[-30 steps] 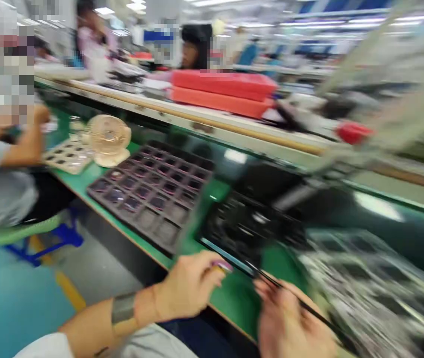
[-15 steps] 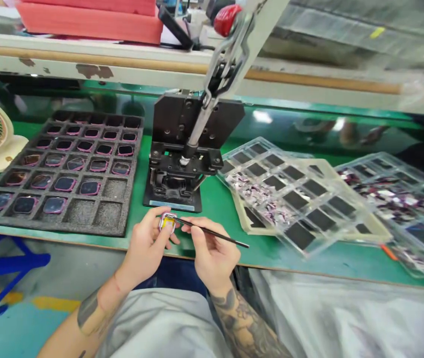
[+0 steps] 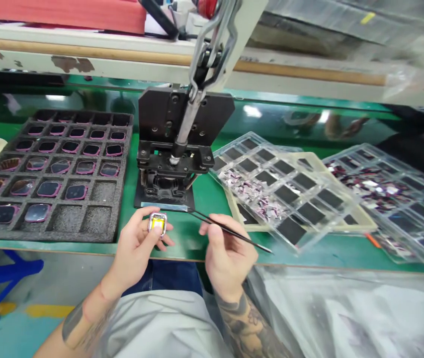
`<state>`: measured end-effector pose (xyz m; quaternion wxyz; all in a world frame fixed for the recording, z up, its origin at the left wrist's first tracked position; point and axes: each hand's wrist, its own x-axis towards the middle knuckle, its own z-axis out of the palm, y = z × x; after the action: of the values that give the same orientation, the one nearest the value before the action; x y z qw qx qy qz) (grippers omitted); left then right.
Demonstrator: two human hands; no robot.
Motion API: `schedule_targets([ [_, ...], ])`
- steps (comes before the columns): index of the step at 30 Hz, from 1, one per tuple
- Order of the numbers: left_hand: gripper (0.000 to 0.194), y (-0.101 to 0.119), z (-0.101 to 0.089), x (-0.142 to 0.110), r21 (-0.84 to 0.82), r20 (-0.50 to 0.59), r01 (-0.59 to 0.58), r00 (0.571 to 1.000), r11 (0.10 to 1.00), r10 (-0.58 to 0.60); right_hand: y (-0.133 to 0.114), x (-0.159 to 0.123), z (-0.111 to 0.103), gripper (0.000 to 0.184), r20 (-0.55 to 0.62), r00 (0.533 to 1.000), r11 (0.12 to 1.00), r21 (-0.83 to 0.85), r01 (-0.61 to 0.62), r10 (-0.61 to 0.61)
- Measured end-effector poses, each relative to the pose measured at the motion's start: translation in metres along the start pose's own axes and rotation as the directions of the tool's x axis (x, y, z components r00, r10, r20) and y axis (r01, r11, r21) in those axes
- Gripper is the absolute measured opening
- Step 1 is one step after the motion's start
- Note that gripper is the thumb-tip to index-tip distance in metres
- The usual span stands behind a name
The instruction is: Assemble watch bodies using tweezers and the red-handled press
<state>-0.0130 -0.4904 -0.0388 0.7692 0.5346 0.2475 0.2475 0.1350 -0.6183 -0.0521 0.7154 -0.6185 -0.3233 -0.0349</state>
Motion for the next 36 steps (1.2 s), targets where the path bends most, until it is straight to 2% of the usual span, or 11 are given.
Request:
schedule_targets([
  [5, 0.047, -0.008, 0.006, -0.002, -0.002, 0.014, -0.029, 0.999, 1.000, 0.029, 0.001, 0.025, -0.029, 0.024, 0.176, 0.946, 0.883, -0.347, 0.317, -0.271],
  [9, 0.030, 0.010, 0.002, -0.018, 0.015, 0.053, -0.067, 0.996, 0.998, 0.066, 0.014, 0.031, -0.038, 0.019, 0.255, 0.939, 0.833, -0.449, 0.325, -0.229],
  [11, 0.022, 0.029, -0.009, -0.031, 0.183, 0.033, -0.191, 0.982, 0.964, 0.188, 0.018, 0.029, -0.041, 0.017, 0.275, 0.943, 0.835, -0.459, 0.302, -0.190],
  [14, 0.020, 0.056, -0.042, -0.045, 0.551, -0.030, -0.327, 0.912, 0.768, 0.409, 0.018, 0.028, -0.043, 0.016, 0.293, 0.942, 0.862, -0.420, 0.283, -0.166],
  [18, 0.022, 0.077, -0.088, -0.044, 0.811, -0.175, -0.114, 0.889, 0.574, 0.423, 0.016, 0.029, -0.041, 0.015, 0.309, 0.932, 0.865, -0.398, 0.306, -0.188],
  [20, 0.011, 0.081, -0.101, -0.040, 0.896, -0.069, -0.112, 0.921, 0.430, 0.384, 0.015, 0.031, -0.041, 0.014, 0.325, 0.924, 0.842, -0.424, 0.333, -0.201],
  [22, 0.017, 0.080, -0.106, -0.035, 0.953, 0.064, -0.164, 0.932, 0.256, 0.356, 0.016, 0.032, -0.040, 0.014, 0.339, 0.917, 0.827, -0.439, 0.352, -0.210],
  [26, 0.032, 0.082, -0.116, -0.023, 0.996, 0.079, -0.086, 0.896, -0.004, 0.436, 0.016, 0.033, -0.041, 0.015, 0.340, 0.917, 0.833, -0.428, 0.350, -0.210],
  [28, 0.033, 0.090, -0.128, -0.013, 0.997, 0.071, -0.055, 0.887, -0.048, 0.456, 0.017, 0.033, -0.041, 0.016, 0.336, 0.920, 0.841, -0.422, 0.339, -0.202],
  [31, 0.033, 0.109, -0.152, 0.008, 0.995, 0.082, -0.050, 0.920, -0.091, 0.384, 0.018, 0.033, -0.042, 0.015, 0.332, 0.921, 0.845, -0.416, 0.336, -0.203],
  [36, 0.019, 0.124, -0.178, 0.044, 0.991, 0.131, -0.133, 0.948, -0.014, 0.289, 0.020, 0.033, -0.046, 0.018, 0.322, 0.922, 0.852, -0.399, 0.339, -0.217],
])
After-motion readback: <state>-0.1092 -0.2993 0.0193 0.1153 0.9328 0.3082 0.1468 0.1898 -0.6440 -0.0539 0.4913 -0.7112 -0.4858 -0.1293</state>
